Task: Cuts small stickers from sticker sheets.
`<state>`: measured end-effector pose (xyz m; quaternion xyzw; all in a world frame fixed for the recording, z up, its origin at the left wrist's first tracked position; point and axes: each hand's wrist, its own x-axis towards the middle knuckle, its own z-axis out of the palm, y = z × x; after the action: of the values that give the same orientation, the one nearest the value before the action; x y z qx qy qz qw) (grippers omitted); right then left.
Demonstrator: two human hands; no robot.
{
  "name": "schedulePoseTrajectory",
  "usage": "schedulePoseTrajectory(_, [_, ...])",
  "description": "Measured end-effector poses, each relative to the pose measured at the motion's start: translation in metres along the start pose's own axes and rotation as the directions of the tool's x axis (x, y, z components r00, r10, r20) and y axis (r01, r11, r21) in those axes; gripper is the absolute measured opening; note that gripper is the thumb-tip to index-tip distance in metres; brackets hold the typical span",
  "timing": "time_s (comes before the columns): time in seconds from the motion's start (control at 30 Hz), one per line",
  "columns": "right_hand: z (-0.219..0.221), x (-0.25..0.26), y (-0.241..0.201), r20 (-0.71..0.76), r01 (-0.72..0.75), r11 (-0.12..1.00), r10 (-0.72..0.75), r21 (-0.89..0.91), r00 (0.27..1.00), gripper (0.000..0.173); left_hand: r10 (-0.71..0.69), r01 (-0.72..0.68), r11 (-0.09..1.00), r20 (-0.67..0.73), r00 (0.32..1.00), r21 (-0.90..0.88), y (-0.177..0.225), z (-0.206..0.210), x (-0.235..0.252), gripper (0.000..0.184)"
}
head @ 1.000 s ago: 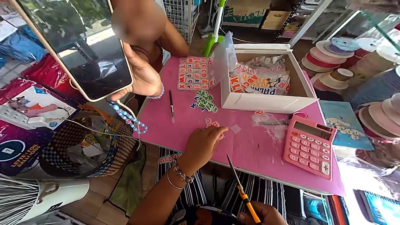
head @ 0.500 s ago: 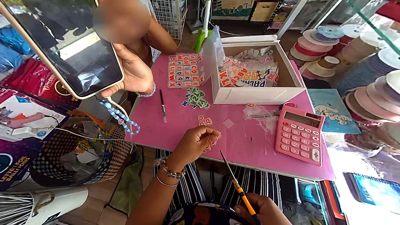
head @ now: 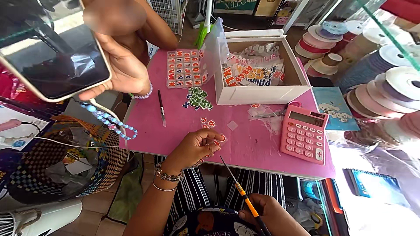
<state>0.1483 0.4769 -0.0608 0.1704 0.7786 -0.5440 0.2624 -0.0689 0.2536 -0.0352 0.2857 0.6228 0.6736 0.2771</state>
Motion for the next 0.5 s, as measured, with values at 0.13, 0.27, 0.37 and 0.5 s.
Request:
schedulePoseTrajectory(0.13, [-0.005,0.001,0.000,0.024,-0.011,1.000,0.011,-0.024,1.000,0.045,-0.014,0.014,1.000,0.092,0.996,-0.001,-0.001,-0.004,0.003,0.024])
schedulePoseTrajectory(0.27, [-0.004,0.002,-0.006,0.034,0.003,0.999,-0.005,0.048,0.999,0.041,-0.032,0.022,0.997,0.123,0.992,0.078,-0.002,-0.004,0.004,0.025])
schedulePoseTrajectory(0.37, [-0.004,0.006,-0.013,0.042,-0.033,0.996,0.029,0.082,0.999,0.040,-0.046,0.026,0.989,0.134,0.990,0.148,0.000,-0.001,0.005,0.025])
schedulePoseTrajectory(0.5, [-0.005,0.009,-0.019,0.040,-0.041,0.995,0.038,0.086,0.998,0.038,-0.053,0.029,0.987,0.154,0.987,0.157,0.001,-0.001,0.005,0.029])
